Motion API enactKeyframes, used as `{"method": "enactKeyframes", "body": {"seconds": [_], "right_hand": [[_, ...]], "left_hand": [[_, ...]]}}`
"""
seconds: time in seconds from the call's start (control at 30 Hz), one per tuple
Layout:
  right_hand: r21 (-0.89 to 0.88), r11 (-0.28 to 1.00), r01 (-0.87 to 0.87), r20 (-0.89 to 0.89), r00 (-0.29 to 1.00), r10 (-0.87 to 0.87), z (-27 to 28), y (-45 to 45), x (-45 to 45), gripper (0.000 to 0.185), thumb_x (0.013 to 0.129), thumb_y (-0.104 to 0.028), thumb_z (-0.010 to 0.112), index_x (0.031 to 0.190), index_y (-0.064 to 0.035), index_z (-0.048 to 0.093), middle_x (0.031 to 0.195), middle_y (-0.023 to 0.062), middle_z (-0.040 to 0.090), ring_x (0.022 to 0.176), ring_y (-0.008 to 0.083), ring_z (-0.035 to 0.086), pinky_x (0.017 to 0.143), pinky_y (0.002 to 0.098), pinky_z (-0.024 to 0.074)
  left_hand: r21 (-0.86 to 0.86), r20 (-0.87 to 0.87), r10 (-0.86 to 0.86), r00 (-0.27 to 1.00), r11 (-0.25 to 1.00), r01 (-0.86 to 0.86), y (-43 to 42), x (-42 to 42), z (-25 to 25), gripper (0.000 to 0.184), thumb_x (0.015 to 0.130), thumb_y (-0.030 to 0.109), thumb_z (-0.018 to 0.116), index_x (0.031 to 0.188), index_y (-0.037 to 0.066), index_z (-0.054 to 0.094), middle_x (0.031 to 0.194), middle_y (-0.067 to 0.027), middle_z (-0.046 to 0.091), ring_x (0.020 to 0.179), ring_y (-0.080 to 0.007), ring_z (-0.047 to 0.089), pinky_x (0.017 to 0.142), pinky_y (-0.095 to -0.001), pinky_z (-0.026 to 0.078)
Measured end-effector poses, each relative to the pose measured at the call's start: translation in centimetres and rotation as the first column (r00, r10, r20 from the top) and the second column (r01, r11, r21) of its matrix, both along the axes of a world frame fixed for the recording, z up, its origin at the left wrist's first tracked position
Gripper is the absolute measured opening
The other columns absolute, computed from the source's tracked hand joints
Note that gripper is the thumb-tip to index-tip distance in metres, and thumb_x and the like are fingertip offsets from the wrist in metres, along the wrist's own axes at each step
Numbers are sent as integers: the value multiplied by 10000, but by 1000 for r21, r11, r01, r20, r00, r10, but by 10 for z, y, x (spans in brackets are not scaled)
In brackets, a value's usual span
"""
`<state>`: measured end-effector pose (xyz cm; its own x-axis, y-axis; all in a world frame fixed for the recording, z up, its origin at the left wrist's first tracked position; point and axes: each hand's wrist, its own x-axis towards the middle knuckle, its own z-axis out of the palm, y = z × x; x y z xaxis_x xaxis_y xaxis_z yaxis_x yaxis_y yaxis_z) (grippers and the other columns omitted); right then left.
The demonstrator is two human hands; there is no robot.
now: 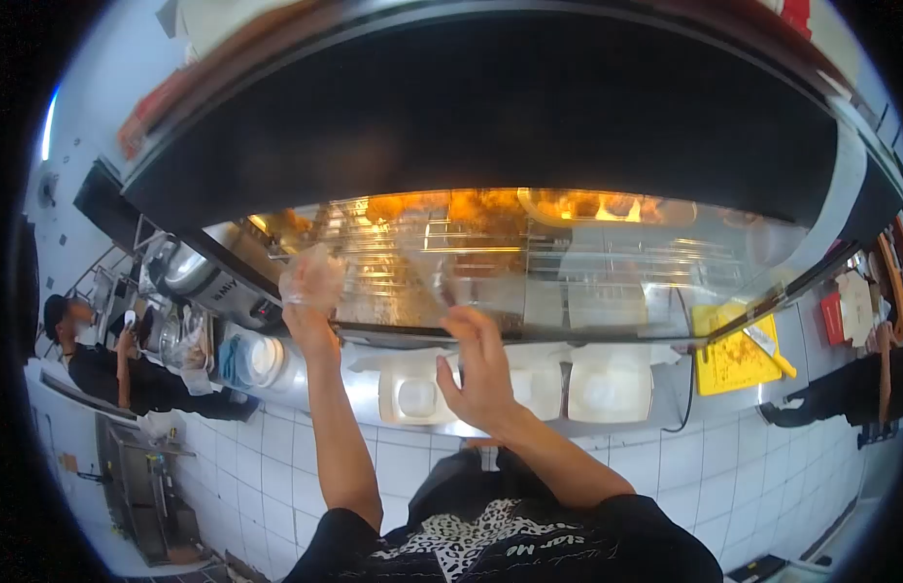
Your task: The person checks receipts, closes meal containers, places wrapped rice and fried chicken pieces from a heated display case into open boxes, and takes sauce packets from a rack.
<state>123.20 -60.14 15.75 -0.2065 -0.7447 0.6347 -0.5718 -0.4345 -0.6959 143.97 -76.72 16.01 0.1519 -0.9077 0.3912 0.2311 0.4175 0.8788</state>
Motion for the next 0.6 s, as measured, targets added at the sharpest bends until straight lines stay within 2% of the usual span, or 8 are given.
{"method": "enactKeyframes", "body": {"seconds": [0.07,0.17,0.27,0.3,0.37,0.43,0.53,0.6], "right_hand": [[-26,992,123,33,992,-122,-6,3,3,542,818,-15,709,1344,4,581,1401,235,492,1321,393,485,1117,469,406],[37,981,189,-72,980,-186,-3,-4,1,607,814,-15,704,1402,7,555,1439,238,458,1345,391,461,1142,477,377],[73,940,333,-280,911,-301,-2,-1,-6,661,828,-20,691,1464,17,514,1477,276,386,1338,431,459,1122,483,410],[65,939,338,-263,913,-311,-5,-1,-6,629,831,-20,682,1441,18,532,1484,266,382,1344,421,458,1136,481,399],[31,927,373,-325,881,-344,-5,1,-2,574,841,-12,665,1402,31,550,1465,265,387,1342,420,460,1138,478,398],[-15,918,397,-254,886,-387,-12,10,10,498,853,-4,644,1343,46,569,1421,263,406,1340,436,457,1143,482,394],[36,945,324,-289,909,-301,-21,32,32,433,851,1,643,1277,51,580,1376,253,423,1274,404,491,1069,473,441],[117,948,297,-343,908,-242,-22,47,45,405,835,0,664,1233,43,603,1326,248,474,1192,377,531,979,447,487]], "left_hand": [[-65,383,151,911,988,-137,0,1,-4,332,1072,219,575,1289,-25,636,1271,-94,647,1165,-198,598,1055,-342,440],[-126,218,112,970,988,-85,30,-22,-8,270,1034,133,617,1236,-44,652,1210,-103,672,1136,-197,603,1029,-316,437],[-164,336,85,938,986,-31,30,-26,-18,219,992,146,689,1118,-33,681,1118,-152,695,1043,-257,642,978,-365,483],[-154,372,81,925,988,-25,29,-27,-17,227,982,161,698,1098,-34,685,1096,-173,698,1027,-284,648,972,-384,486],[-232,664,55,745,963,135,16,-22,-12,278,934,227,724,1055,-23,714,1038,-222,703,990,-376,644,975,-458,479],[-303,861,81,502,874,379,-2,-29,-5,262,988,225,654,1141,19,711,1157,-170,700,1124,-356,625,993,-383,483],[-321,935,194,298,821,473,-45,-42,-33,229,973,243,647,1070,51,728,1147,-154,699,1148,-370,608,985,-408,487],[-312,920,166,355,858,408,-83,-64,-32,278,951,261,585,998,38,743,1032,-204,722,1020,-369,651,1022,-465,469]]}}
